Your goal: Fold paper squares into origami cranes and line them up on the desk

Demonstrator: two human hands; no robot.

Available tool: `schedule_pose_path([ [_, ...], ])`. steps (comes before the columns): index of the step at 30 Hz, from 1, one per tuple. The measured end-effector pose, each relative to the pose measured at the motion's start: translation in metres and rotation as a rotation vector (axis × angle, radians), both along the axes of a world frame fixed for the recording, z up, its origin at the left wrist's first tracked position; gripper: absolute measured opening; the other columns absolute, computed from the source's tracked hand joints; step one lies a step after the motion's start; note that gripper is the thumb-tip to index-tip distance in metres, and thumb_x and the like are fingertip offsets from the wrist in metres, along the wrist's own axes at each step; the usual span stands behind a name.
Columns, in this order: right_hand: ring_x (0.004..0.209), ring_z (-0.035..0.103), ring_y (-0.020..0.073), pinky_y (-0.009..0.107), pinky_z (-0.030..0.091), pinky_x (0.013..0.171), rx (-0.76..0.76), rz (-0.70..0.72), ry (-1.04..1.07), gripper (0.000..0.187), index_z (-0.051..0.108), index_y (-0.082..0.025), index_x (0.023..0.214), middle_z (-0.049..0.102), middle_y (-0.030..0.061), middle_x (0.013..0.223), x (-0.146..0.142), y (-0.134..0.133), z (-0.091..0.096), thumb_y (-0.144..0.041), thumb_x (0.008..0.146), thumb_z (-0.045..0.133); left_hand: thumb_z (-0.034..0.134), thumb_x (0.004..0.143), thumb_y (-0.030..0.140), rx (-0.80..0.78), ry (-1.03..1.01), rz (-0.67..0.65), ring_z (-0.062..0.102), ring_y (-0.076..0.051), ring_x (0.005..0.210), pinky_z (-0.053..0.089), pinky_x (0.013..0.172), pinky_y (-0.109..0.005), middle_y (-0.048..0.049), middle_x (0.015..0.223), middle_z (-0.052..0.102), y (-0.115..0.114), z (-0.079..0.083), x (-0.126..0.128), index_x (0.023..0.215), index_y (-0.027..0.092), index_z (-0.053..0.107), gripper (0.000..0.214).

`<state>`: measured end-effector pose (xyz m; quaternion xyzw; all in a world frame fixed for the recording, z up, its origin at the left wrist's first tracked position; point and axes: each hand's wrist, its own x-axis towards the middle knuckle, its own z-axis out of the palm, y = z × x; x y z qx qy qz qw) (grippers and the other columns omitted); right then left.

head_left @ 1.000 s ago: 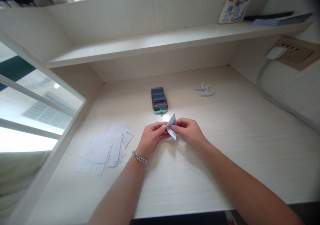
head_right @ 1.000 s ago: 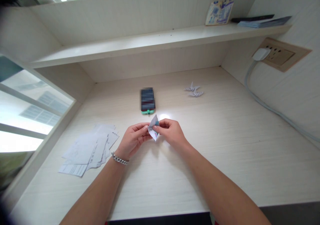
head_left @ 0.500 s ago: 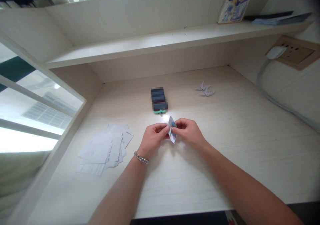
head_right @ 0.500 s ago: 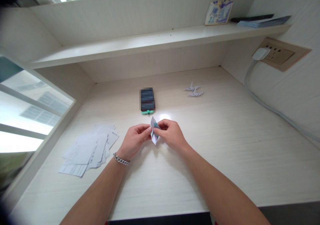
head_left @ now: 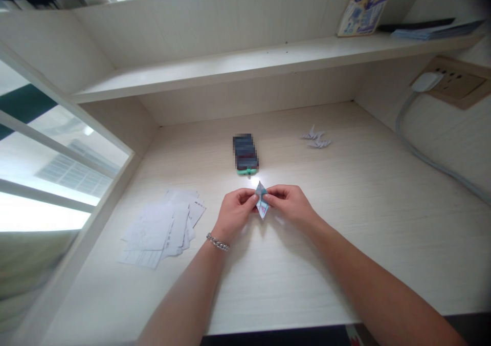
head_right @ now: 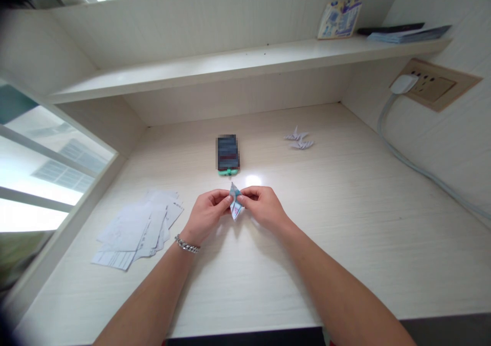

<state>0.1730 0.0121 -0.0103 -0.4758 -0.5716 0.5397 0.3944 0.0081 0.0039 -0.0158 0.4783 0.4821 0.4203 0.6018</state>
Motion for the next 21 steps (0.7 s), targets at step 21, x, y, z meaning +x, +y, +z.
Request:
schedule_pose_path([
  [21, 0.078, 0.063, 0.0214, 0.031, 0.046, 0.070, -0.004, 0.039, -0.008, 0.022, 0.072, -0.016, 0.083, 0.071, 0.0065, 0.082, 0.0002, -0.0005, 0.0018, -0.033, 0.072, 0.064, 0.068, 0.071, 0.034, 0.007, 0.080, 0.014, 0.061, -0.013, 0.062, 0.050, 0.060, -0.026, -0.0076, 0.076, 0.067, -0.0019, 0.0044, 0.0014, 0.082, 0.011, 0.066, 0.025],
])
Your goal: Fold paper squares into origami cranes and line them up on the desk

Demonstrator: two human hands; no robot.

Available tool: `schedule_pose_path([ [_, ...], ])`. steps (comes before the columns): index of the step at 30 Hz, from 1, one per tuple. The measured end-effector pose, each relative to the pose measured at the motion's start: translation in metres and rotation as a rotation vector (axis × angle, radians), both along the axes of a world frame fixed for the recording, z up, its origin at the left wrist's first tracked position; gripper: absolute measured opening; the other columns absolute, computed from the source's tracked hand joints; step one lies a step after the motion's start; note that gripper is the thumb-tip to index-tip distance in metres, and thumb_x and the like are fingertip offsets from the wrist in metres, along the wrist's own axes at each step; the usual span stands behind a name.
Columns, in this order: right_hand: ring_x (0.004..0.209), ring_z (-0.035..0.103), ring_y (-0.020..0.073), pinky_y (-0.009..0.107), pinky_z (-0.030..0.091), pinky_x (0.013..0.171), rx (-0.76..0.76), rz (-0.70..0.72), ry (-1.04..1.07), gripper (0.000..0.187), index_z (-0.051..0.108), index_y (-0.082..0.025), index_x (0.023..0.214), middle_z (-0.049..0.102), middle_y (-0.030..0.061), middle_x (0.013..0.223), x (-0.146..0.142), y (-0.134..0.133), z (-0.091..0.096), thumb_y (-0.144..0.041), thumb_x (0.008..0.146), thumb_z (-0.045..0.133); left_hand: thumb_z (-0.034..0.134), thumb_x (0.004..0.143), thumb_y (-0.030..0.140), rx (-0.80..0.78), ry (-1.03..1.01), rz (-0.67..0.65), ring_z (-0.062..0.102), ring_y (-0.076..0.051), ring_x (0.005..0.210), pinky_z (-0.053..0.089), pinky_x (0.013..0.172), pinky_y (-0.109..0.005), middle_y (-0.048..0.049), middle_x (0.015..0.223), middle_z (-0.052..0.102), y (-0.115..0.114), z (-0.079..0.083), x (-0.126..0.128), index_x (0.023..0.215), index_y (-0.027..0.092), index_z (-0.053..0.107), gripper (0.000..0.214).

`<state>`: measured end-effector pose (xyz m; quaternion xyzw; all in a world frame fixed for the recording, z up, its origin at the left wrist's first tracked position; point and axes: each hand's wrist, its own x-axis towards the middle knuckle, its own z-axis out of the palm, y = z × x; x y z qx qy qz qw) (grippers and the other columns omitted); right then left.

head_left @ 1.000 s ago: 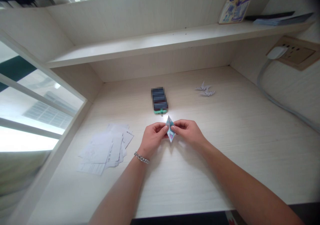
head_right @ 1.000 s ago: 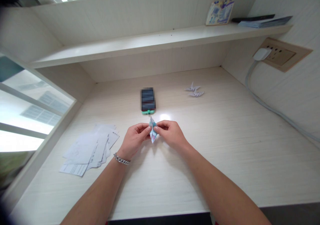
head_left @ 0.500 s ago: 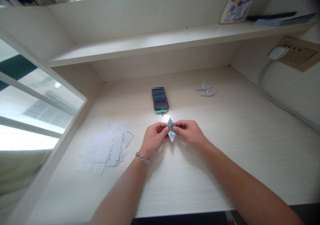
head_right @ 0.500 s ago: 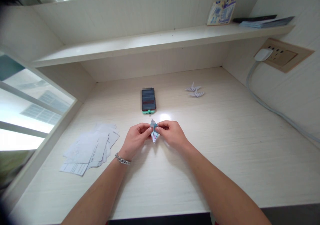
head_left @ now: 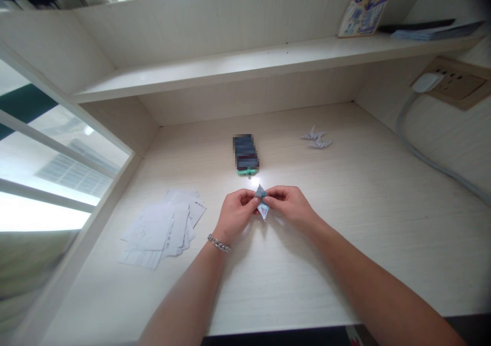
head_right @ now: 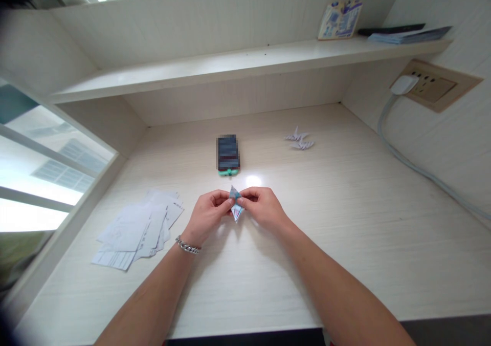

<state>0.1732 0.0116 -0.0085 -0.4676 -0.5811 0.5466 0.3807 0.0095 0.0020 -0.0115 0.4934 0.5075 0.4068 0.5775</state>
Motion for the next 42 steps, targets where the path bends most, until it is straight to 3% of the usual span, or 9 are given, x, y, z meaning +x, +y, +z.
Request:
schedule_pose_path([
  [11, 0.078, 0.064, 0.0201, 0.031, 0.047, 0.072, 0.079, -0.077, -0.024, 0.020, 0.073, -0.018, 0.086, 0.071, 0.0061, 0.085, 0.000, 0.000, 0.000, -0.031, 0.074, 0.063, 0.068, 0.071, 0.034, -0.056, -0.024, -0.060, 0.060, -0.013, 0.063, 0.049, 0.059, -0.025, -0.0077, 0.076, 0.066, -0.003, -0.002, 0.001, 0.083, 0.011, 0.065, 0.026],
  [28, 0.070, 0.062, 0.0182, 0.029, 0.045, 0.064, 0.048, -0.131, -0.023, 0.017, 0.071, -0.017, 0.073, 0.069, 0.0037, 0.072, -0.001, -0.002, 0.000, -0.033, 0.069, 0.066, 0.067, 0.070, 0.040, -0.067, 0.013, -0.126, 0.058, -0.014, 0.063, 0.047, 0.058, -0.025, -0.0070, 0.073, 0.065, -0.007, 0.002, 0.003, 0.076, 0.011, 0.067, 0.029],
  [42, 0.062, 0.056, 0.0146, 0.027, 0.044, 0.059, 0.000, -0.177, 0.098, 0.026, 0.069, -0.016, 0.071, 0.065, 0.0031, 0.067, -0.004, 0.000, -0.005, -0.042, 0.072, 0.065, 0.066, 0.071, 0.043, -0.032, 0.030, -0.171, 0.054, -0.012, 0.059, 0.042, 0.054, -0.023, -0.0061, 0.070, 0.063, -0.008, 0.008, 0.002, 0.075, 0.011, 0.067, 0.032],
])
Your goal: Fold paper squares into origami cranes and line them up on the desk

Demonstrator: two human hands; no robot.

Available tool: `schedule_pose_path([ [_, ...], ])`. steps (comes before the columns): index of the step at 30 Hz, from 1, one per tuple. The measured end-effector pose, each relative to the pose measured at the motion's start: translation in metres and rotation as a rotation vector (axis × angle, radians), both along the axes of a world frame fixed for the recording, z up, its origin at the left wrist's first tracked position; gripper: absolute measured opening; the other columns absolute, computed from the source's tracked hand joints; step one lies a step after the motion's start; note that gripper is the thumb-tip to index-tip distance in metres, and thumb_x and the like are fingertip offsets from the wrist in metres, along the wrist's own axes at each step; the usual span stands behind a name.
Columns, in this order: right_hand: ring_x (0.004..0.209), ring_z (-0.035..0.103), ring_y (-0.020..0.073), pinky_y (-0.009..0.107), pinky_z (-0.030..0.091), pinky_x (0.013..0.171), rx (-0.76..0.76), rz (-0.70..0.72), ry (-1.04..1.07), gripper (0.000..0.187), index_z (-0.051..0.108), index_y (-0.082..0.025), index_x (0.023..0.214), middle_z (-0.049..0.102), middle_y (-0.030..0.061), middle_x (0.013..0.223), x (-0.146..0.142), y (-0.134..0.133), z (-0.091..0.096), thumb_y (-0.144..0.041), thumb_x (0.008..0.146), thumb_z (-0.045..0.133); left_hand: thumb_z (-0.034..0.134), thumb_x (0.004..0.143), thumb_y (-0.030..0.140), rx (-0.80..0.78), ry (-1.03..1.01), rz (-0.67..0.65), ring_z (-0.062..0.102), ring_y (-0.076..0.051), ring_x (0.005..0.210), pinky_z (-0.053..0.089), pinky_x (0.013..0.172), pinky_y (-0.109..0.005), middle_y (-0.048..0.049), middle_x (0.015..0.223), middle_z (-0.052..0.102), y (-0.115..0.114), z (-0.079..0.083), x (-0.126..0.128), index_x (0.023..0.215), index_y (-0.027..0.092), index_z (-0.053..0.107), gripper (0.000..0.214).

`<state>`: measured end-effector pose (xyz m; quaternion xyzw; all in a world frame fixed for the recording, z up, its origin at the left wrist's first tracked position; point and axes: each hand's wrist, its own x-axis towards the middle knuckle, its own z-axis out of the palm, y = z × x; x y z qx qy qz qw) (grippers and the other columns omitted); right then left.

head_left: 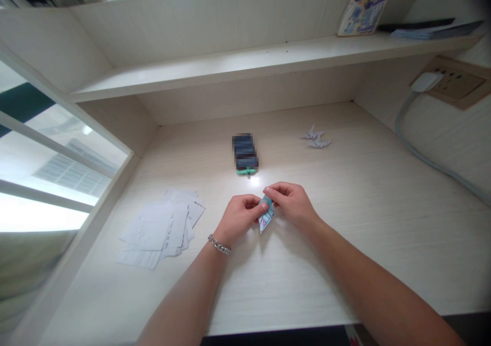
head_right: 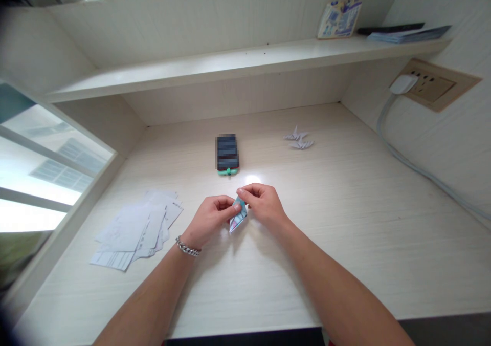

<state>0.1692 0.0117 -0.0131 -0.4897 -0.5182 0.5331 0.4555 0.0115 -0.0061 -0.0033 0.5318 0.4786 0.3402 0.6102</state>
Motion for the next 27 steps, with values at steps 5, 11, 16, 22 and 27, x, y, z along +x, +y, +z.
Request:
schedule_pose_path([
  [5, 0.062, 0.055, 0.0144, 0.027, 0.043, 0.059, 0.031, -0.023, -0.017, 0.027, 0.068, -0.016, 0.073, 0.064, 0.0033, 0.068, 0.000, -0.001, -0.001, -0.043, 0.073, 0.064, 0.067, 0.072, 0.039, -0.007, -0.016, -0.033, 0.054, -0.011, 0.059, 0.042, 0.055, -0.023, -0.0054, 0.070, 0.063, 0.000, -0.001, 0.000, 0.076, 0.011, 0.067, 0.028],
  [11, 0.067, 0.058, 0.0153, 0.027, 0.045, 0.061, -0.008, 0.055, 0.004, 0.029, 0.069, -0.015, 0.081, 0.067, 0.0045, 0.075, 0.004, 0.002, -0.001, -0.043, 0.073, 0.064, 0.067, 0.071, 0.039, -0.041, -0.026, 0.009, 0.057, -0.013, 0.062, 0.045, 0.058, -0.025, -0.0067, 0.073, 0.064, 0.001, -0.004, 0.001, 0.078, 0.011, 0.067, 0.028],
  [16, 0.070, 0.060, 0.0172, 0.028, 0.045, 0.064, 0.011, 0.167, -0.080, 0.017, 0.069, -0.015, 0.074, 0.068, 0.0040, 0.073, 0.005, 0.001, 0.003, -0.032, 0.068, 0.067, 0.066, 0.072, 0.038, -0.012, 0.009, 0.049, 0.057, -0.013, 0.062, 0.045, 0.058, -0.024, -0.0065, 0.072, 0.065, 0.002, -0.006, -0.001, 0.079, 0.011, 0.067, 0.028],
  [22, 0.069, 0.060, 0.0164, 0.028, 0.045, 0.064, 0.083, 0.057, -0.149, 0.012, 0.069, -0.017, 0.075, 0.068, 0.0029, 0.073, -0.001, -0.002, 0.002, -0.028, 0.072, 0.064, 0.067, 0.071, 0.035, -0.007, -0.009, 0.076, 0.058, -0.013, 0.062, 0.046, 0.057, -0.023, -0.0061, 0.072, 0.066, 0.002, -0.007, -0.001, 0.080, 0.011, 0.068, 0.026],
  [27, 0.074, 0.062, 0.0179, 0.030, 0.047, 0.068, 0.053, 0.108, -0.056, 0.023, 0.066, -0.017, 0.084, 0.068, 0.0048, 0.081, 0.001, 0.002, -0.008, -0.036, 0.070, 0.069, 0.070, 0.069, 0.037, 0.027, -0.036, 0.189, 0.060, -0.015, 0.067, 0.048, 0.059, -0.024, -0.0085, 0.077, 0.067, 0.005, -0.007, -0.002, 0.085, 0.011, 0.068, 0.031],
])
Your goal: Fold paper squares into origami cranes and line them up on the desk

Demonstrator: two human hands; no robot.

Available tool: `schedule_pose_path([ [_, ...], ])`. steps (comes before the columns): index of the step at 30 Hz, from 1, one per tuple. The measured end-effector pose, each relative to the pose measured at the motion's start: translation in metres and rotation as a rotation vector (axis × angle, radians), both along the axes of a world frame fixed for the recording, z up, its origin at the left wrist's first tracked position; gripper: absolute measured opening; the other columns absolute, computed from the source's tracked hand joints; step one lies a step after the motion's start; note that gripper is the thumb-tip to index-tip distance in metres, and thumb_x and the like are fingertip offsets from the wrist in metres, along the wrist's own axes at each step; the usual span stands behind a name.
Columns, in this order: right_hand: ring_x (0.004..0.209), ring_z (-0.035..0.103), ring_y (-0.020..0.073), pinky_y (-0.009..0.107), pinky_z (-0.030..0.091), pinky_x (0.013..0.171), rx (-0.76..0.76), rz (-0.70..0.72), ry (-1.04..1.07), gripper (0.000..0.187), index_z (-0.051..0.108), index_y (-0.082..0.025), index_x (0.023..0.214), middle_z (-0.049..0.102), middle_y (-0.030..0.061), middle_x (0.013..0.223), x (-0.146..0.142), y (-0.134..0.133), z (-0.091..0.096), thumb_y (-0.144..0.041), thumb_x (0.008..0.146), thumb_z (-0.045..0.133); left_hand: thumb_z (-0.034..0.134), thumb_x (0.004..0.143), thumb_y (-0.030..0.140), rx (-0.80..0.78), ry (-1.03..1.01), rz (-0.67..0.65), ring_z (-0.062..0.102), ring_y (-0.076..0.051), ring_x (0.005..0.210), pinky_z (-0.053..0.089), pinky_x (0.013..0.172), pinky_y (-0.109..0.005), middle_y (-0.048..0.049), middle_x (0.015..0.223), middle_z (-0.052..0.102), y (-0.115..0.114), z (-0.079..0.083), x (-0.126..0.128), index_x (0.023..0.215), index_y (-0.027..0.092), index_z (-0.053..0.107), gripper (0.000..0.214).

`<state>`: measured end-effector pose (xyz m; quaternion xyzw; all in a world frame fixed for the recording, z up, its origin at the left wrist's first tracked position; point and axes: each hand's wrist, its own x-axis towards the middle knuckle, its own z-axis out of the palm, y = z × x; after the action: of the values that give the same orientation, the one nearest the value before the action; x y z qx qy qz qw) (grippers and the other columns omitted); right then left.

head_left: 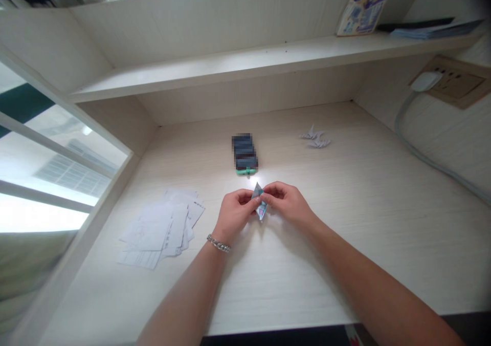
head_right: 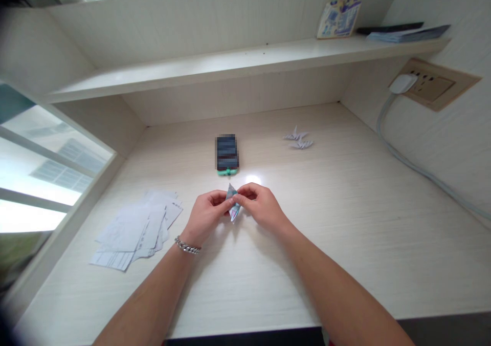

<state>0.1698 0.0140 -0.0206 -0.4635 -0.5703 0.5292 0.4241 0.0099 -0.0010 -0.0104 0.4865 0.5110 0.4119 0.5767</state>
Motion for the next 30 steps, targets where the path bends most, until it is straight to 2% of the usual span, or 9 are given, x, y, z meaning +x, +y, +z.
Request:
schedule_pose_path([
  [5, 0.068, 0.061, 0.0163, 0.028, 0.046, 0.061, -0.115, 0.128, 0.128, 0.026, 0.062, -0.017, 0.084, 0.066, 0.0027, 0.076, 0.0005, 0.0003, -0.0043, -0.037, 0.069, 0.071, 0.070, 0.070, 0.036, 0.016, -0.044, 0.042, 0.062, -0.015, 0.070, 0.050, 0.061, -0.025, -0.0095, 0.081, 0.069, 0.0003, -0.0002, -0.0016, 0.088, 0.011, 0.069, 0.031],
  [11, 0.063, 0.057, 0.0136, 0.027, 0.043, 0.058, -0.107, 0.074, 0.166, 0.026, 0.064, -0.016, 0.080, 0.064, 0.0013, 0.072, 0.0010, -0.0002, -0.0033, -0.037, 0.067, 0.073, 0.068, 0.073, 0.032, 0.006, -0.078, -0.014, 0.064, -0.016, 0.073, 0.053, 0.068, -0.028, -0.0113, 0.089, 0.069, -0.0002, 0.0020, -0.0011, 0.095, 0.011, 0.068, 0.031],
  [15, 0.067, 0.059, 0.0151, 0.027, 0.044, 0.059, -0.134, 0.107, 0.194, 0.029, 0.066, -0.017, 0.084, 0.066, 0.0036, 0.077, 0.0009, -0.0001, -0.0050, -0.040, 0.069, 0.071, 0.069, 0.071, 0.031, 0.017, -0.027, 0.027, 0.062, -0.014, 0.065, 0.053, 0.061, -0.026, -0.0105, 0.083, 0.069, -0.0005, 0.0036, 0.0002, 0.091, 0.010, 0.068, 0.029],
  [20, 0.062, 0.056, 0.0136, 0.026, 0.042, 0.058, -0.130, 0.081, 0.168, 0.029, 0.067, -0.016, 0.079, 0.065, 0.0025, 0.071, 0.0015, 0.0000, -0.0051, -0.041, 0.065, 0.074, 0.070, 0.071, 0.031, 0.026, -0.029, 0.039, 0.062, -0.013, 0.062, 0.053, 0.059, -0.025, -0.0089, 0.077, 0.068, -0.0011, 0.0029, 0.0018, 0.092, 0.010, 0.066, 0.030],
  [26, 0.064, 0.058, 0.0147, 0.028, 0.044, 0.059, -0.170, 0.013, 0.263, 0.029, 0.066, -0.015, 0.079, 0.066, 0.0036, 0.073, -0.0007, 0.0003, -0.0054, -0.039, 0.065, 0.075, 0.070, 0.071, 0.031, 0.013, -0.143, 0.029, 0.063, -0.014, 0.068, 0.055, 0.066, -0.027, -0.0090, 0.082, 0.068, -0.0011, 0.0020, 0.0021, 0.097, 0.011, 0.065, 0.034],
  [30, 0.066, 0.060, 0.0155, 0.029, 0.046, 0.061, -0.198, -0.017, 0.308, 0.029, 0.066, -0.016, 0.077, 0.066, 0.0034, 0.074, -0.0021, 0.0001, -0.0048, -0.039, 0.063, 0.077, 0.072, 0.069, 0.030, -0.013, -0.133, 0.026, 0.064, -0.015, 0.066, 0.055, 0.066, -0.029, -0.0074, 0.074, 0.068, -0.0015, 0.0036, 0.0026, 0.099, 0.011, 0.063, 0.036],
])
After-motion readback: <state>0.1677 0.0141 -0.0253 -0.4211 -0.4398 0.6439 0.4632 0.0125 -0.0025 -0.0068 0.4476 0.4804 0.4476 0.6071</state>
